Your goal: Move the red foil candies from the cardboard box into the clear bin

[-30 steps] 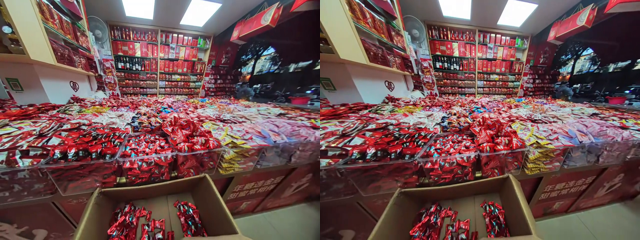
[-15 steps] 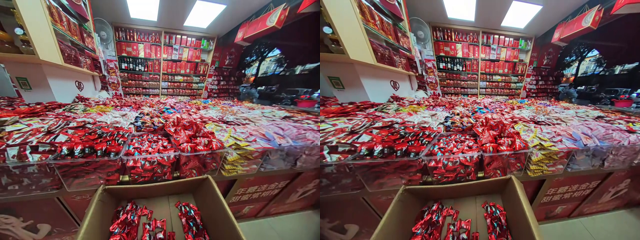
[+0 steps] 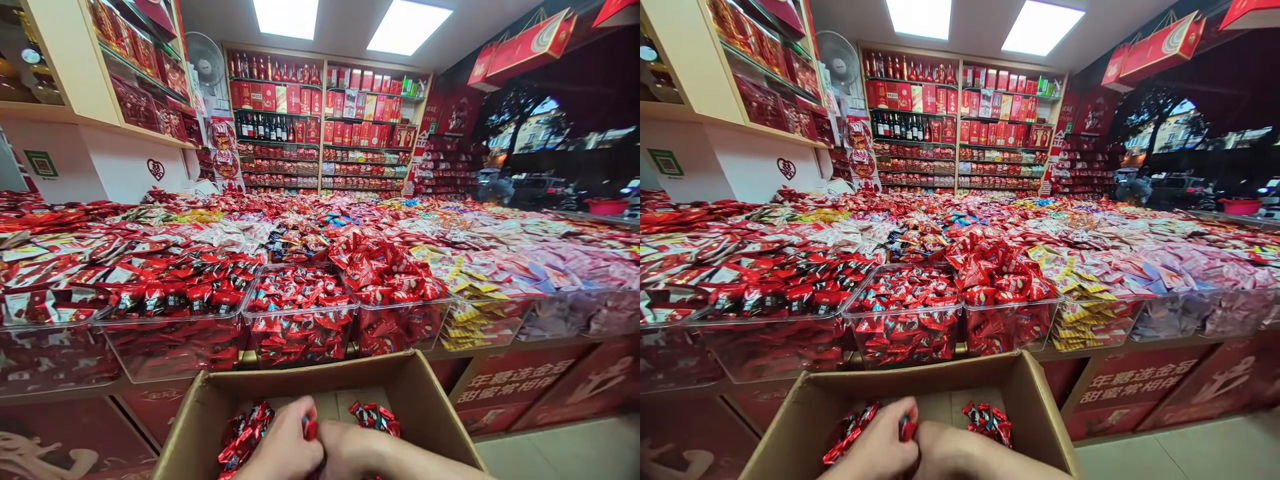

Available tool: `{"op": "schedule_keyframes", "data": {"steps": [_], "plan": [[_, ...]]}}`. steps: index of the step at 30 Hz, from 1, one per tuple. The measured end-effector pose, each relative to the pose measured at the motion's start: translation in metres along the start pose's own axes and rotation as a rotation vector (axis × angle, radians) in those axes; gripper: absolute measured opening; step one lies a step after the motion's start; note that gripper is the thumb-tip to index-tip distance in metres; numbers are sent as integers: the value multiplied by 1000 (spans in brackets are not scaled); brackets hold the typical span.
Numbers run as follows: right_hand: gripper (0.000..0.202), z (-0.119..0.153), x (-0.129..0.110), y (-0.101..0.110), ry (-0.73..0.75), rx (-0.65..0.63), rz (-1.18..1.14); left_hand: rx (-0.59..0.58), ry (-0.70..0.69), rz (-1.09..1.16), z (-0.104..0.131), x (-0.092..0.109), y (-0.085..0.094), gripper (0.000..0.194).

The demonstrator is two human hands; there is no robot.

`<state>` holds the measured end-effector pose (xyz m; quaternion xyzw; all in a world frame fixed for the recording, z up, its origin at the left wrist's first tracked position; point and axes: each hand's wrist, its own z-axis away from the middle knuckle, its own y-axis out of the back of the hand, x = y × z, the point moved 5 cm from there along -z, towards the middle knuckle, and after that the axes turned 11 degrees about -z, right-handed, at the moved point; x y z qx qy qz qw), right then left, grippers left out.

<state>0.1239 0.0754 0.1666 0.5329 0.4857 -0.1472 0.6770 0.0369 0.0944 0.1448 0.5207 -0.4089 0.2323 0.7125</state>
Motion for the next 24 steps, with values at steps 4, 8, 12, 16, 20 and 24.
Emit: {"op": "schedule_keyframes", "data": {"steps": [4,8,12,16,20,24], "plan": [[16,3,8,24,-111,-183,-108,-41,45,243,0,21,7,15],[20,11,1,50,-181,-172,-529,-92,81,989,9,30,9,19],[16,11,-6,68,-179,30,-925,-165,180,1297,12,26,3,17],[17,8,-5,66,-200,142,-1084,-187,376,1124,16,17,-13,19],[17,6,-5,58,-178,207,-1061,-279,362,1068,20,25,-26,37],[25,6,-6,55,-142,230,-1079,-140,359,1105,18,25,-19,30]]}}
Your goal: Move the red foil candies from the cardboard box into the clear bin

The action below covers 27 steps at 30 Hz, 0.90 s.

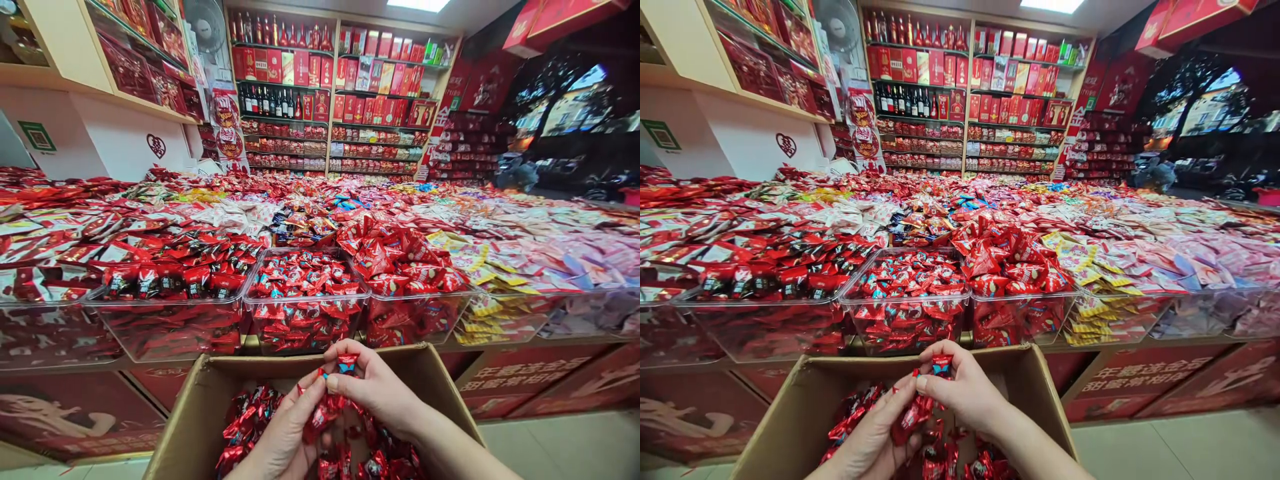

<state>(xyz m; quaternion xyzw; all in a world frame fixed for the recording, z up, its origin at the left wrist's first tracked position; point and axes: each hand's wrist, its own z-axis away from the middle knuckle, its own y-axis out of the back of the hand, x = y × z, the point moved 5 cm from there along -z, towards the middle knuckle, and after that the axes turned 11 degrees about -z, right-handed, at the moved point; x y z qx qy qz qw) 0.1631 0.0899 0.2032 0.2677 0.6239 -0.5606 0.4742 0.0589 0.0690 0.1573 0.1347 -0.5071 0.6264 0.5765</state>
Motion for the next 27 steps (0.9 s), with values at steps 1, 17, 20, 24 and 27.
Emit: {"op": "schedule_keyframes", "data": {"steps": [1,17,20,24,27], "plan": [[27,0,-1,0,12,4,-7,60,-28,10,0,3,4,27],[24,-1,-4,-5,121,13,-57,256,-72,182,2,12,17,16],[22,-1,-9,-2,149,25,-203,190,-65,149,4,14,14,17],[23,-1,-8,4,158,111,-323,28,-64,-119,10,21,-3,17],[26,1,-2,-2,129,105,-280,12,-67,-287,13,21,-15,29]]}}
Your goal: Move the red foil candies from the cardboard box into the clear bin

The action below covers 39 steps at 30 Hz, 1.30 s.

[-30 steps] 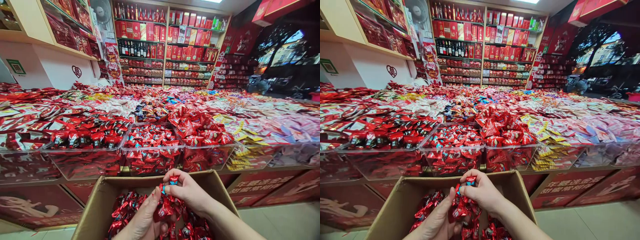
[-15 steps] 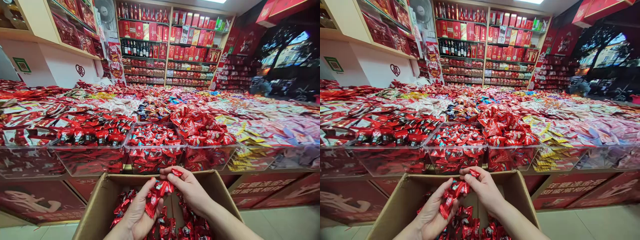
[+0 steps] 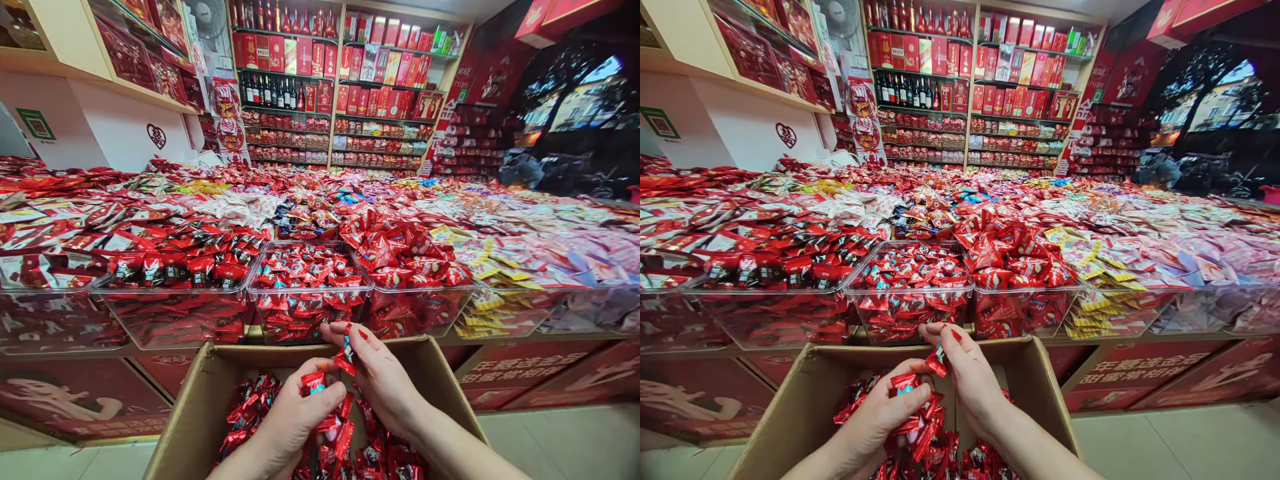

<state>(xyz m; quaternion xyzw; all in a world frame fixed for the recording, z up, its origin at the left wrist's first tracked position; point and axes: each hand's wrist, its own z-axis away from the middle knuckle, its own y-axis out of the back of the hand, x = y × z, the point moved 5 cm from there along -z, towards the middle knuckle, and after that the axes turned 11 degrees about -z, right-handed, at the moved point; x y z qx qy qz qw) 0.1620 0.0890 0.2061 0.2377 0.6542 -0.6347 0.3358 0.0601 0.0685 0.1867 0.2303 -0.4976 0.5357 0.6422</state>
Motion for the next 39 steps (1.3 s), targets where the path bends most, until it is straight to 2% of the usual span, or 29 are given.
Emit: {"op": "schedule_keyframes", "data": {"steps": [4,8,12,15,17,20,22,26,29,31,34,37,39], "plan": [[32,4,8,-10,-54,-81,172,53,-59,-5,-1,-2,-5,25],[30,4,-1,-5,60,-65,438,62,-118,61,-4,-6,-1,26],[28,6,-12,-1,113,-112,611,-1,-220,46,-5,-4,3,22],[24,7,-31,-10,150,-150,665,0,-275,-18,-5,-2,8,21],[22,2,-57,-27,277,-163,722,50,-324,-94,-4,0,11,23],[19,-22,-101,-58,536,-143,773,107,-370,-220,-3,3,14,22],[17,-51,-111,-75,553,-166,876,98,-357,-258,-3,4,14,19],[14,-106,-87,-88,369,-251,1130,118,-299,-234,-5,1,18,17],[9,-122,-65,-91,332,-292,1215,130,-294,-221,-6,0,22,18],[5,-122,-57,-95,327,-328,1270,92,-299,-224,-6,1,22,17],[5,-112,-64,-102,400,-333,1324,84,-287,-202,-6,2,22,18],[10,-83,-80,-103,556,-286,1325,110,-237,-103,-7,-1,24,18],[12,-53,-81,-95,594,-295,1281,116,-209,-8,-8,-3,24,19]]}}
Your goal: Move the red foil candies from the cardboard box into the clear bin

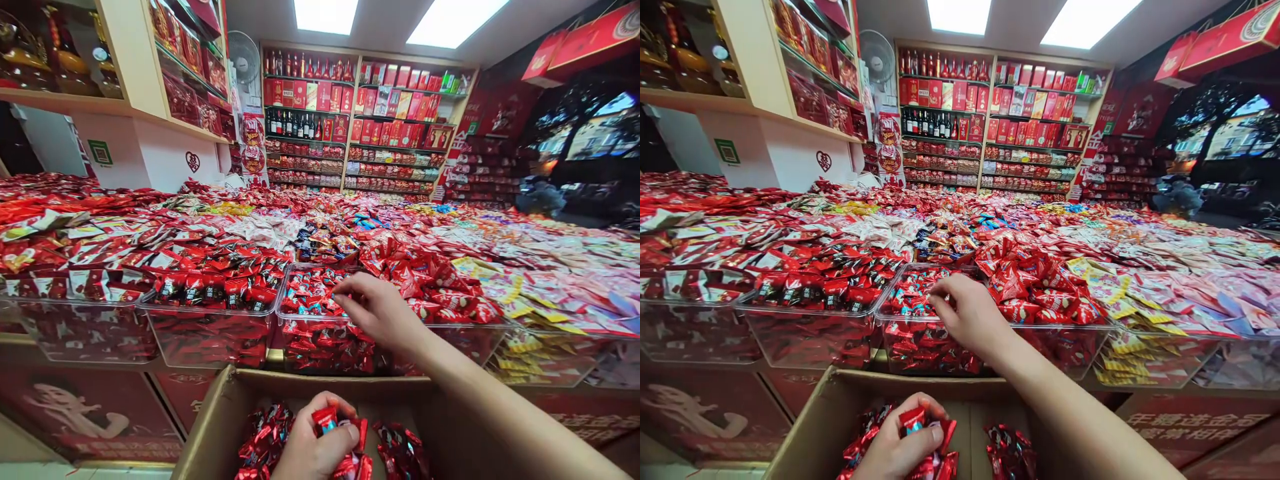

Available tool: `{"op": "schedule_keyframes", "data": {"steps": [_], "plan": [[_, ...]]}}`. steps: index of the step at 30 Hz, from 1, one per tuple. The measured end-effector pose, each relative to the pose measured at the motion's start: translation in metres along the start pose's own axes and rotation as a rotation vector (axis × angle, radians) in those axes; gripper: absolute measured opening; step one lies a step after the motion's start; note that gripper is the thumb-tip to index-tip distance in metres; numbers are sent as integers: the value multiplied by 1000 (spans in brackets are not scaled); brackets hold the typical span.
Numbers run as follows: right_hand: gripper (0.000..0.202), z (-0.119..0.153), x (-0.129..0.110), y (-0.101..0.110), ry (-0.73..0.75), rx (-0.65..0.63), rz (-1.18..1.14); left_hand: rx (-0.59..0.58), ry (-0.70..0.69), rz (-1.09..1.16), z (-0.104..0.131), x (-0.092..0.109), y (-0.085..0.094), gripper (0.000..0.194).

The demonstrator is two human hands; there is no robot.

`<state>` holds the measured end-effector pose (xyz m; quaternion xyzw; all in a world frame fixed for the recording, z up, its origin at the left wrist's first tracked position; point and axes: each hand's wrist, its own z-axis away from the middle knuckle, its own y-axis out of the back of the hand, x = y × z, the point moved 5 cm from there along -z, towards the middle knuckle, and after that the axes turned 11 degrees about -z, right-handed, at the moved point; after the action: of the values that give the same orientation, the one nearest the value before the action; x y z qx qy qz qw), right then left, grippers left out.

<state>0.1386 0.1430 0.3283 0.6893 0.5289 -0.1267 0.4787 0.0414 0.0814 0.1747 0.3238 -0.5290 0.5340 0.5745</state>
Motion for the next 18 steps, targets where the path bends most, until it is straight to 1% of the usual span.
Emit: {"op": "schedule_keyframes", "data": {"steps": [1,2,4,6,7,9,11,14,16,18], "plan": [[12,18,-2,-1,-13,-17,-32,5,13,51,0,-1,0,19],[11,37,0,-5,-57,-55,-70,8,28,100,0,-1,0,19],[9,75,10,-19,-189,-149,-123,1,62,177,1,0,-1,20],[19,104,25,-34,-310,-193,-226,-21,87,202,4,3,-3,18],[24,113,33,-40,-365,-195,-315,-27,92,197,5,5,-4,18],[26,123,46,-47,-464,-157,-532,-24,89,175,8,10,-6,19],[21,125,55,-44,-513,-75,-688,-18,88,169,10,13,-8,21],[14,123,62,-33,-532,49,-751,-8,91,149,11,14,-11,23],[14,123,63,-29,-564,84,-776,22,68,113,10,13,-11,25],[19,123,63,-29,-580,84,-820,55,15,68,9,14,-10,28]]}}
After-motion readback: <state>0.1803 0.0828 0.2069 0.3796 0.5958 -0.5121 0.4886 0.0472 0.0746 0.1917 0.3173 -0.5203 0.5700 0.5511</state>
